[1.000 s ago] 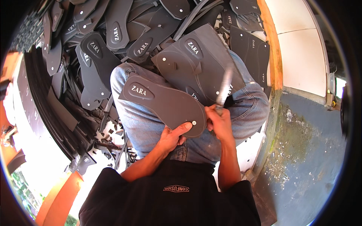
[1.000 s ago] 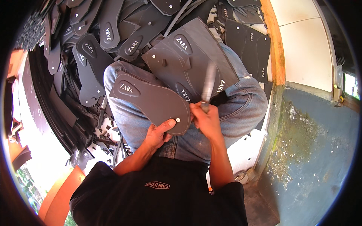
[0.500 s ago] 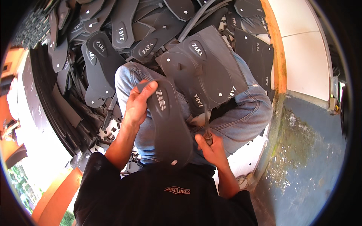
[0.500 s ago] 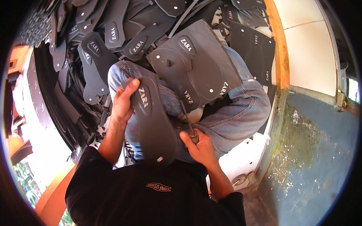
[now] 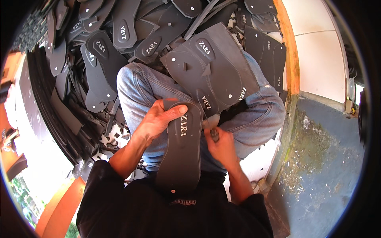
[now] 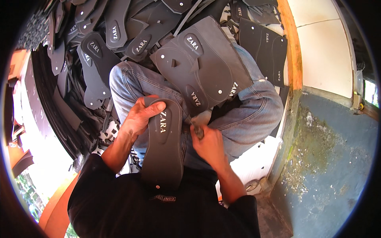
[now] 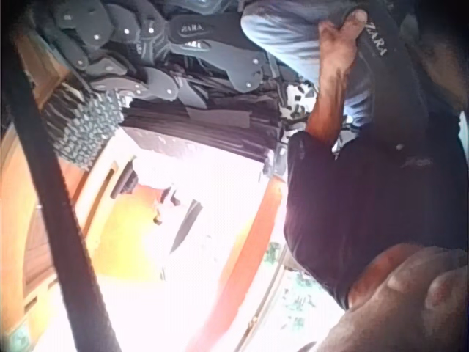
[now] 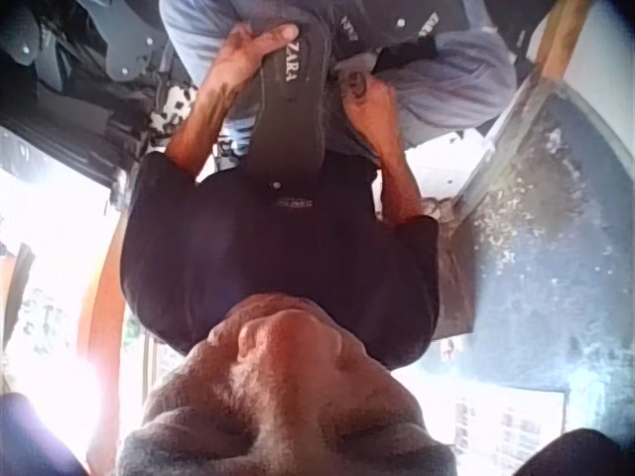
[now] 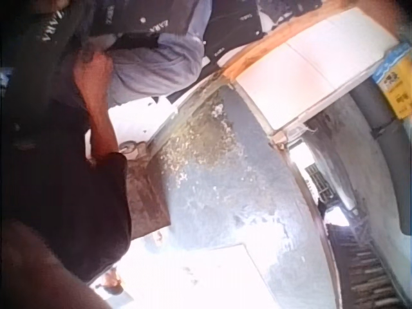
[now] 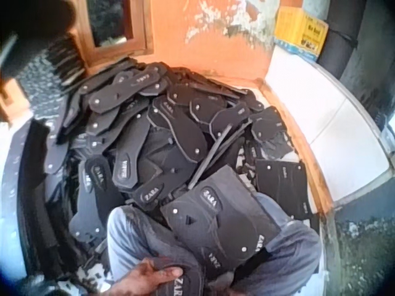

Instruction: The person cuts out shoe insoles from a large sheet of material using a knife while sitting on the floor.

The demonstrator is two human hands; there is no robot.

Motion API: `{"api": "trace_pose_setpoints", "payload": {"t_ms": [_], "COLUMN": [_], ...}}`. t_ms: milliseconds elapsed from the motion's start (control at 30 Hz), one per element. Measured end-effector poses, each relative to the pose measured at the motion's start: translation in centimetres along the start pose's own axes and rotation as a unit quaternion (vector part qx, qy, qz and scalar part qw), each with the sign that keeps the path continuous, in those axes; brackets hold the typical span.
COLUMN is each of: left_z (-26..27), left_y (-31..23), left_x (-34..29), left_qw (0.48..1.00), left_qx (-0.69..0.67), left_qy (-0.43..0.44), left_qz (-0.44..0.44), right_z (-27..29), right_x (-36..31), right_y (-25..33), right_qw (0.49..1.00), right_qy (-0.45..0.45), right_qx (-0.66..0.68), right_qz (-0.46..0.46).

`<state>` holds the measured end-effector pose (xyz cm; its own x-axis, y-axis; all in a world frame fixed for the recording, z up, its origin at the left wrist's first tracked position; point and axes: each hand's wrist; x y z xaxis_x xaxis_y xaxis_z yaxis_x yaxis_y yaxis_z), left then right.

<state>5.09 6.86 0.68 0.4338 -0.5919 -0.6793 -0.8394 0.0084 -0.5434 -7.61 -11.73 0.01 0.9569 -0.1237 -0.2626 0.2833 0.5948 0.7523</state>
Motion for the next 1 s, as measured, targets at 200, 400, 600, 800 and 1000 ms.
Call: {"api": "trace_pose_setpoints", "payload": {"t_ms": [200, 400, 600, 800, 1000], "left_z": [-1.4, -1.9, -0.7, -6.6, -8.4], "left_y": [0.4, 0.8, 3.9, 5.0, 6.1], "left_x": [0.5, 1.5, 4.3, 5.2, 4.4], "left_qw": [0.999, 0.996, 0.999, 0.983, 0.970], "left_qx": [0.040, 0.057, 0.018, -0.157, -0.231], "left_qy": [0.006, -0.031, -0.003, 0.022, -0.043], "left_qz": [0.005, 0.068, -0.046, -0.091, -0.070], "right_z": [1.8, 3.7, 5.0, 1.7, 3.0], "right_x": [5.8, 6.8, 5.9, 2.0, -2.9], "right_y": [1.2, 1.9, 2.1, 3.0, -1.9], "right_qw": [0.991, 0.908, 0.837, 0.895, 0.980], "right_qy": [0.001, 0.111, -0.176, -0.170, -0.169], "right_qx": [0.133, 0.395, 0.512, 0.411, 0.033], "right_qz": [0.026, -0.080, -0.079, -0.041, -0.098]}}
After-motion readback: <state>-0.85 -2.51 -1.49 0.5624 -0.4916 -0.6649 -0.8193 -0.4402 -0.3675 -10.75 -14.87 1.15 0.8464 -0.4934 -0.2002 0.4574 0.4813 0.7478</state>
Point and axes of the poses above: each hand's wrist, its own x-axis towards the middle knuckle, its own z-axis out of the back of the hand, y = z × x, and after that the axes turned 10 degrees about z, right-handed
